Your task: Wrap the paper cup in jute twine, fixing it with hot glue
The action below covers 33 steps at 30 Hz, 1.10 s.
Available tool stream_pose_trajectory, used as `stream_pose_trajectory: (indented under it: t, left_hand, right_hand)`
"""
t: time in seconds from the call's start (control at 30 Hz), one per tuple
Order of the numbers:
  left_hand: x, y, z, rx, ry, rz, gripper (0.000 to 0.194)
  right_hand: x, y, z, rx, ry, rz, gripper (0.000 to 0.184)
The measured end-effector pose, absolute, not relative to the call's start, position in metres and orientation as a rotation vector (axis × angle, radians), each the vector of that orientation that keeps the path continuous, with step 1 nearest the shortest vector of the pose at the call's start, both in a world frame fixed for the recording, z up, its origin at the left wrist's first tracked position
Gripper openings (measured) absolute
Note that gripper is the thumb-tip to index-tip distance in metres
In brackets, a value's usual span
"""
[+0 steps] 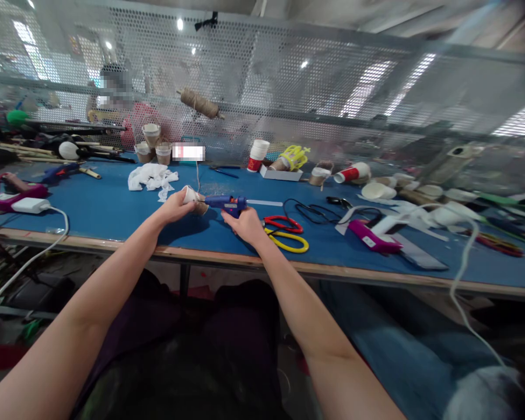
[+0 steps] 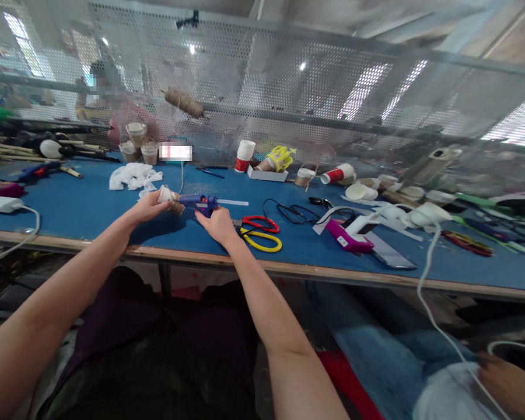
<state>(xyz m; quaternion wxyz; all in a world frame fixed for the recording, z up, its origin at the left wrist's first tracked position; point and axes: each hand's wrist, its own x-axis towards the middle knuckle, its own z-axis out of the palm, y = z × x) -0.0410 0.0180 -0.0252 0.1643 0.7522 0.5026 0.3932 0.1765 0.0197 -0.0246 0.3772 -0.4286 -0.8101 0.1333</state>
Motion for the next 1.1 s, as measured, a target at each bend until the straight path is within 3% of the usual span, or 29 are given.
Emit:
stream_pose_trajectory:
  t: [0.4,0.8,1.0,1.1]
  left_hand:
    - [-0.04,0.014,-0.023,2.185,1.501,1.018,0.026]
    - [-0.037,0.011,-0.021,2.114,1.448,1.135,0.022]
    - [-0.038,0.014,-0.024,2.0,1.337,1.186,0.034]
    - [-0.038,0.016,-0.026,1.92,1.265,1.194,0.038]
  right_hand:
    - [0.172,0.027,-0.02,-1.11,-2.041,0.383,0.027]
    - [0.167,0.03,-0.013,-1.146,-2.029,0.514,0.031]
    - [0.17,0.037,-0.011,-1.231,-1.941,0.602,0.024]
    - [0.174,0.051,-0.009,-1.362,-1.852,0.606,0.029]
